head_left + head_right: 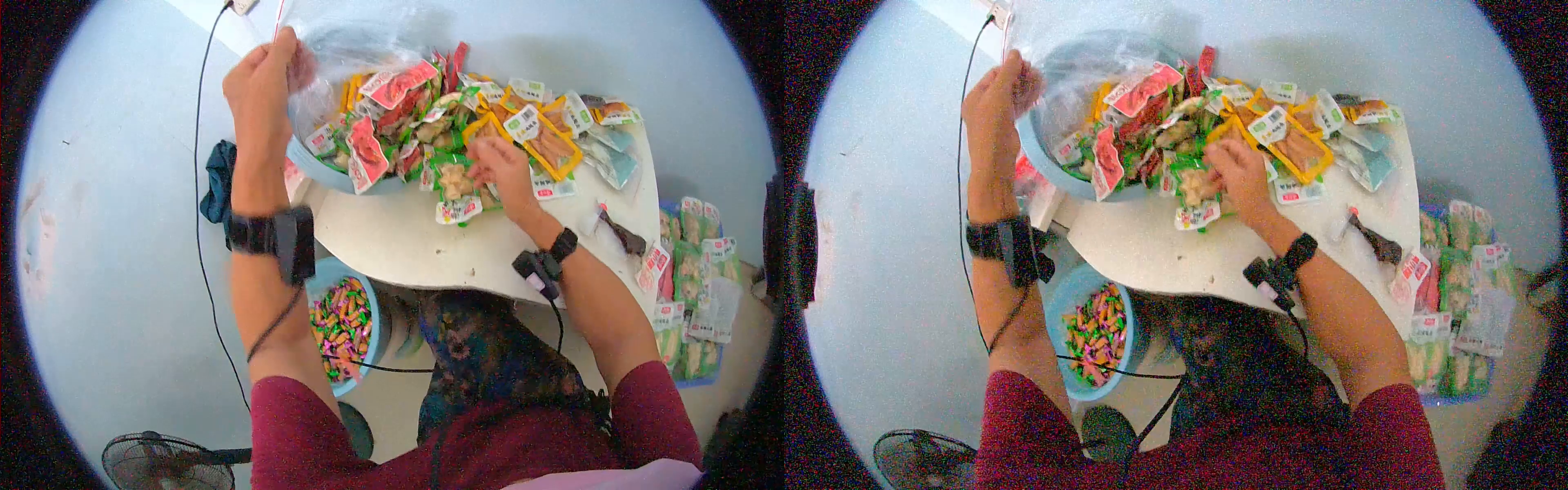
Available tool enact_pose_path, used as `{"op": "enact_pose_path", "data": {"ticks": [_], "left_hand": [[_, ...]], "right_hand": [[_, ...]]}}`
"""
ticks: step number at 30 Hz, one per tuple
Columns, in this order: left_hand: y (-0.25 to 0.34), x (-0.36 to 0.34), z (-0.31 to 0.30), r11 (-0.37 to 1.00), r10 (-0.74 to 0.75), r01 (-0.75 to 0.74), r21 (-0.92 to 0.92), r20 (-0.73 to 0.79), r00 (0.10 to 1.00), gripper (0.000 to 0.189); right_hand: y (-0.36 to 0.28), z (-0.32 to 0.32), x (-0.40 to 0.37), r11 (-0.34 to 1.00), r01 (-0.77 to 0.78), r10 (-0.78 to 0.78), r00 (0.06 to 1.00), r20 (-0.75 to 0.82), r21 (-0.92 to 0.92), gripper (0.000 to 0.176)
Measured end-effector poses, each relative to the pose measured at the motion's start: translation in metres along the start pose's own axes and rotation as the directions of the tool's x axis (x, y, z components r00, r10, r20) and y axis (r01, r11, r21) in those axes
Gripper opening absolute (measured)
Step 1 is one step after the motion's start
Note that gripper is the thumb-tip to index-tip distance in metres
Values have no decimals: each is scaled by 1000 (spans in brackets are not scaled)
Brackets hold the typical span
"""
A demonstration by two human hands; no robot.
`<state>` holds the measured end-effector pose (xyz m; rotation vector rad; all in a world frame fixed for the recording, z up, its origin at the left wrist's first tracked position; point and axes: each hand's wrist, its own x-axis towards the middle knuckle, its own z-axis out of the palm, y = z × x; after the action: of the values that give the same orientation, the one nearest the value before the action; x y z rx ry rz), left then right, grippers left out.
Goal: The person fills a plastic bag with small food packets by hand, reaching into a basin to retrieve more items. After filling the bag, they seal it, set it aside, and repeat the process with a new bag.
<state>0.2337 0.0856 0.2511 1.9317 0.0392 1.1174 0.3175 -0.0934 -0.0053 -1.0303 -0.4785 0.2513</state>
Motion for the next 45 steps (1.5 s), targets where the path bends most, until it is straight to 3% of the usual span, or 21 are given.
{"op": "enact_pose_path", "data": {"ticks": [1,3,5,7,9,12,15,18,21,24,27,33,36,39,42,45], "left_hand": [[2,-25,0,994,-75,74,-86,-5,997,28],[-9,-73,-5,980,-187,185,-80,-15,982,25],[-26,-119,-8,955,-283,278,-102,-33,959,24],[-41,-161,-6,925,-359,345,-162,-63,931,24],[-52,-192,-7,867,-461,423,-263,-106,881,24],[-58,-219,-17,814,-548,476,-333,-164,820,22],[-63,-236,-33,822,-528,427,-378,-224,819,22],[-62,-249,-51,826,-512,393,-404,-245,823,19],[-58,-259,-60,778,-576,444,-445,-223,786,17],[-64,-269,-65,801,-526,406,-441,-193,828,16],[-59,-271,-58,808,-542,438,-395,-205,815,17],[-53,-272,-52,758,-634,548,-353,-201,747,18],[-65,-282,-62,801,-568,491,-341,-175,804,17],[-69,-286,-65,792,-581,446,-417,-288,762,17],[-70,-289,-65,791,-578,411,-453,-333,745,18],[-68,-291,-64,793,-583,422,-439,-346,735,19]], "right_hand": [[-2,-3,1,993,-24,19,999,39,119,28],[-20,-3,0,962,-99,52,981,185,254,51],[-49,9,-11,838,-217,101,963,250,500,54],[-49,6,-12,812,-287,114,932,344,509,52],[-40,2,-7,909,-285,116,874,471,304,47],[-39,9,-16,978,-206,202,914,351,-26,34],[-34,10,-16,964,-247,266,888,374,-101,22],[-30,12,-16,987,-140,160,926,341,-81,24],[-34,10,-18,977,-147,199,886,420,-152,24],[-29,12,-20,971,-193,237,857,458,-141,23],[-25,19,-27,953,-301,257,869,423,39,19],[-33,10,-21,942,-327,303,716,629,-81,25],[-29,15,-24,942,-305,322,703,634,-139,25],[-39,18,-29,942,-163,318,721,616,-295,25],[-26,18,-26,973,-147,230,709,667,-180,26],[-25,14,-23,951,-199,306,717,627,-236,22]]}}
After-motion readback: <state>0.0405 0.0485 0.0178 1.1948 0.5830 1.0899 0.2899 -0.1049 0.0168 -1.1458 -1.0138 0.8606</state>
